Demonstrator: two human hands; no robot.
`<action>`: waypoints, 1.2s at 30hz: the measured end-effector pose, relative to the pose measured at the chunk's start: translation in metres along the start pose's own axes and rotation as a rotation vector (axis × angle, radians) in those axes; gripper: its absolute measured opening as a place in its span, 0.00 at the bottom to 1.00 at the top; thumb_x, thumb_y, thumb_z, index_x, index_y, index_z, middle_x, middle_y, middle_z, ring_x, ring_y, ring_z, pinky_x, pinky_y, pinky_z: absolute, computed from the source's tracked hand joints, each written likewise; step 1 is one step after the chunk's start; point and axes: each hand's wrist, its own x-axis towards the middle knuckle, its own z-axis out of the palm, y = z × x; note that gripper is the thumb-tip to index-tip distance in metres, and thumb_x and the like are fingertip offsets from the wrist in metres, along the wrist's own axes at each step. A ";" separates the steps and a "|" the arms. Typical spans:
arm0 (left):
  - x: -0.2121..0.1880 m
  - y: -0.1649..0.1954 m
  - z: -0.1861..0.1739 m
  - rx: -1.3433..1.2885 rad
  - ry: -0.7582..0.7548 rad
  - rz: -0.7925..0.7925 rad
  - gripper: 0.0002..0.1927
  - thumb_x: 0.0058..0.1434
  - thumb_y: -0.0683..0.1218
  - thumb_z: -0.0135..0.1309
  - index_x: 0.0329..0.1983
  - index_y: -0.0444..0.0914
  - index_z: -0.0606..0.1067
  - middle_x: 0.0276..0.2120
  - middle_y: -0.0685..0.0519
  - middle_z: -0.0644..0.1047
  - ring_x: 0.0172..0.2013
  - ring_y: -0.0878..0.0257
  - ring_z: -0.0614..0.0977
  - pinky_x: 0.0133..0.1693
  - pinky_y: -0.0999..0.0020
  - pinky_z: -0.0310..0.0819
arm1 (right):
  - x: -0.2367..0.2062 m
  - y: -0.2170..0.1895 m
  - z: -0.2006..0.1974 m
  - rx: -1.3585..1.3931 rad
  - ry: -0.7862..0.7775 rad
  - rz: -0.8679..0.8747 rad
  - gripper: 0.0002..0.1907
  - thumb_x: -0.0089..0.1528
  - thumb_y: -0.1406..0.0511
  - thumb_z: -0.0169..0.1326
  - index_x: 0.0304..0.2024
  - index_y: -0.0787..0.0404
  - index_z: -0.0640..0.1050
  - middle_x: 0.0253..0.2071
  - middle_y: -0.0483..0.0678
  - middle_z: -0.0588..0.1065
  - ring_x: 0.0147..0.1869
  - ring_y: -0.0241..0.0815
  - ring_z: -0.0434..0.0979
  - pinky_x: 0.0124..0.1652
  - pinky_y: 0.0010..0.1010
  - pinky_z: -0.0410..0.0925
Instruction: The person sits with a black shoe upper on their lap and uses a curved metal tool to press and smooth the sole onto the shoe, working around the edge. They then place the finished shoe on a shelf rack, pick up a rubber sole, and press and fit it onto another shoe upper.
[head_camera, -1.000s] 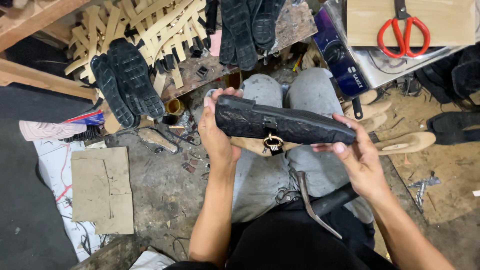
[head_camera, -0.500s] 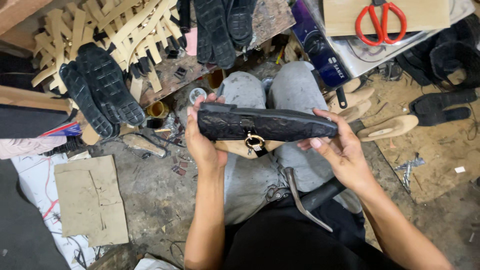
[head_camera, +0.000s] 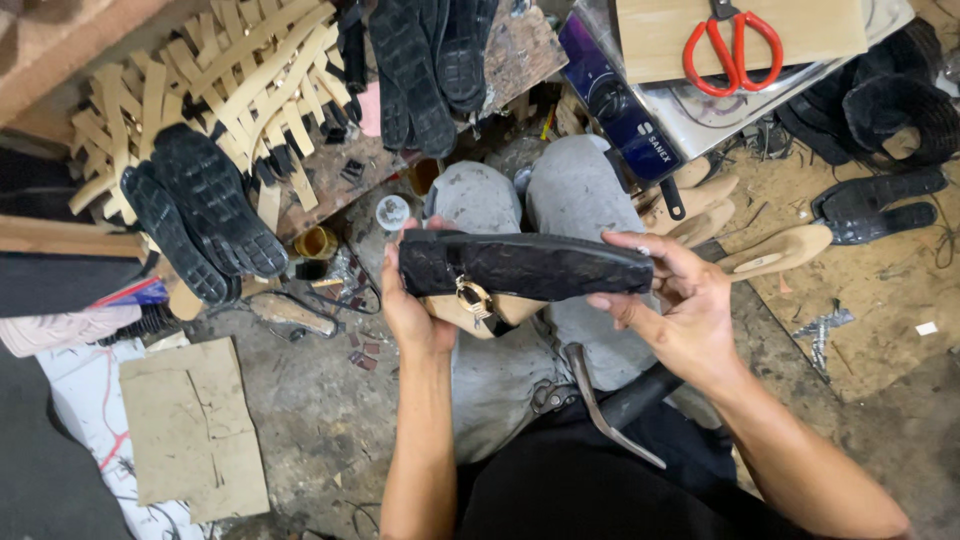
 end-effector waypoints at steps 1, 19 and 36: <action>0.001 -0.001 0.000 -0.021 -0.008 -0.010 0.24 0.74 0.55 0.36 0.64 0.35 0.66 0.55 0.41 0.76 0.55 0.46 0.77 0.59 0.47 0.71 | 0.001 -0.005 0.002 0.006 -0.001 -0.022 0.29 0.56 0.77 0.65 0.60 0.65 0.75 0.42 0.49 0.81 0.35 0.32 0.78 0.31 0.22 0.73; -0.046 0.049 0.066 0.962 -0.581 0.556 0.35 0.55 0.46 0.69 0.66 0.35 0.71 0.64 0.47 0.74 0.68 0.55 0.74 0.72 0.60 0.65 | 0.032 -0.068 0.046 -0.331 -0.120 -0.416 0.29 0.51 0.74 0.69 0.55 0.58 0.81 0.23 0.41 0.68 0.25 0.28 0.62 0.28 0.22 0.63; -0.058 0.058 0.045 0.753 -0.487 0.483 0.33 0.54 0.41 0.72 0.62 0.37 0.71 0.63 0.46 0.73 0.67 0.56 0.74 0.71 0.59 0.66 | 0.044 -0.066 0.057 -0.280 -0.341 -0.387 0.29 0.50 0.75 0.67 0.55 0.56 0.81 0.24 0.40 0.69 0.25 0.28 0.60 0.25 0.22 0.59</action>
